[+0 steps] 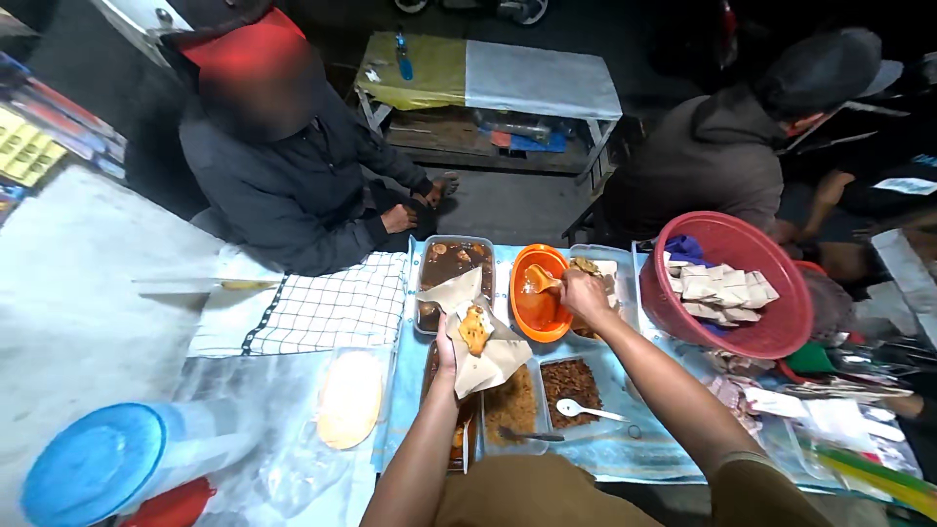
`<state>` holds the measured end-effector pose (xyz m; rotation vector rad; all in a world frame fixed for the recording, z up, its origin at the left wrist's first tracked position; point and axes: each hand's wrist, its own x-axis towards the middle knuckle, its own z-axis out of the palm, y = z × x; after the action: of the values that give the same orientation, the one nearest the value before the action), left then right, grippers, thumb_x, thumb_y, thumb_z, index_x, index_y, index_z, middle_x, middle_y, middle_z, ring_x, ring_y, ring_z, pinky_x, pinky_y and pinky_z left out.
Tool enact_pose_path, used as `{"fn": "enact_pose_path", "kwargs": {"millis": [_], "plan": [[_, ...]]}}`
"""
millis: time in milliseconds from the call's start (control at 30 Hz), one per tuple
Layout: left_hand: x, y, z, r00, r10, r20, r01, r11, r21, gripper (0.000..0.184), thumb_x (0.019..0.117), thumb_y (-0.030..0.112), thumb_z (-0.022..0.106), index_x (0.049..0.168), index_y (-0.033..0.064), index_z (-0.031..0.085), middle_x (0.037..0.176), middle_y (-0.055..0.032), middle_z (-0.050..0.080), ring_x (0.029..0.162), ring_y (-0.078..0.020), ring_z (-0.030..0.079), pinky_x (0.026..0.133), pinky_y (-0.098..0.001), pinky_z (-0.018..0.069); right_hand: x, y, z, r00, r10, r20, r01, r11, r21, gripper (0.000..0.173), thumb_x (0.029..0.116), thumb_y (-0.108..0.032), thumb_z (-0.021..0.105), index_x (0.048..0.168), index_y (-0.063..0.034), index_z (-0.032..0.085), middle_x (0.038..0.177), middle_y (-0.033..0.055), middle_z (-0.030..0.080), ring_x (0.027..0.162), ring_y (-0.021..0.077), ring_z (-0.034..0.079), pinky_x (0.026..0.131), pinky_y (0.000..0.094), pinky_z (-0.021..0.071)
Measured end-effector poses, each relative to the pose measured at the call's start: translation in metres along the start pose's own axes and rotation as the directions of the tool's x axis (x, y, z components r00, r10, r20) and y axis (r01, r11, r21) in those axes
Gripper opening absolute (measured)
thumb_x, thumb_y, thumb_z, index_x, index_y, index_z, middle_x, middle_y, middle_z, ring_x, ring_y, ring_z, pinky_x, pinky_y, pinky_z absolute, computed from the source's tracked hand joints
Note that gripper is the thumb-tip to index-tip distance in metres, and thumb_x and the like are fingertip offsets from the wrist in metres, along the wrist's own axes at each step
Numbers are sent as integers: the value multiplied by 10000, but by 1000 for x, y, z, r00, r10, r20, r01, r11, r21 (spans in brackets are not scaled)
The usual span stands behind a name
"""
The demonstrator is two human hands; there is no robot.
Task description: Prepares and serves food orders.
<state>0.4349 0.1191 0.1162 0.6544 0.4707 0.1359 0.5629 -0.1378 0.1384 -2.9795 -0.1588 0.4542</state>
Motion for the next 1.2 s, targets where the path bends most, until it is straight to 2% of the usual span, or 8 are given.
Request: {"fn": "enact_pose_path", "kwargs": {"millis": [100, 200, 300, 500, 700, 800, 900, 1200], "plan": [[7, -13, 1, 999, -1, 35, 3, 998, -59, 504, 1129, 330, 90, 1388, 122, 469, 1121, -2, 701, 1016, -50, 677, 858, -269, 584, -7, 11, -5, 995, 100, -23, -95, 985, 144, 330, 1007, -299, 553, 1195, -75, 704, 1151, 182, 725, 1135, 367, 676, 989, 580, 502], [11, -22, 9, 1000, 24, 5, -24, 1000, 7, 500, 1133, 314, 99, 1440, 93, 426, 1173, -22, 672, 1042, -48, 656, 886, -265, 567, -18, 22, -8, 985, 161, -57, -145, 963, 228, 315, 998, -314, 572, 1181, -103, 718, 1120, 163, 734, 1098, 352, 687, 955, 571, 518], [15, -31, 16, 999, 50, 6, -51, 994, 100, 504, 1134, 260, 88, 1514, 31, 327, 1314, -76, 589, 1143, -53, 596, 977, -259, 513, -30, 27, -12, 979, 182, -97, -149, 950, 274, 306, 987, -322, 597, 1176, -119, 724, 1111, 158, 730, 1071, 352, 690, 932, 582, 525], [25, -53, 25, 997, 2, 83, -4, 1000, 23, 540, 1132, 327, 80, 1485, 58, 387, 1290, -91, 627, 1153, -110, 623, 981, -329, 537, -49, 38, -33, 974, 162, -158, -102, 938, 332, 310, 982, -347, 618, 1154, -119, 738, 1060, 142, 747, 1029, 337, 704, 911, 582, 533], [27, -65, 32, 995, -9, 95, 6, 1000, 30, 558, 1133, 337, 86, 1428, 28, 445, 1203, -106, 660, 1086, -126, 652, 948, -332, 552, -75, 32, -65, 965, 40, -261, 82, 893, 442, 272, 970, -353, 649, 1077, -128, 758, 945, 66, 752, 858, 201, 712, 804, 481, 563], [24, -64, 35, 996, -19, 89, 15, 999, 44, 562, 1132, 343, 85, 1417, 25, 451, 1191, -101, 664, 1078, -120, 653, 942, -326, 555, -86, 21, -69, 965, -12, -263, 135, 880, 455, 266, 963, -365, 660, 1058, -139, 764, 921, 35, 756, 839, 159, 710, 790, 442, 573], [24, -65, 33, 996, -10, 89, 5, 998, 56, 561, 1133, 333, 88, 1459, 24, 423, 1269, -114, 634, 1141, -121, 625, 983, -325, 531, -92, 11, -65, 969, -53, -241, 158, 883, 441, 271, 960, -382, 652, 1056, -153, 761, 917, 22, 755, 834, 150, 711, 782, 436, 576], [22, -61, 22, 999, -7, 46, 5, 999, 41, 543, 1133, 322, 101, 1503, 47, 388, 1361, -106, 598, 1215, -112, 594, 1014, -314, 513, -106, -9, -60, 967, -101, -235, 195, 888, 418, 272, 966, -387, 640, 1061, -160, 755, 915, 8, 755, 826, 134, 708, 768, 408, 577]]}}
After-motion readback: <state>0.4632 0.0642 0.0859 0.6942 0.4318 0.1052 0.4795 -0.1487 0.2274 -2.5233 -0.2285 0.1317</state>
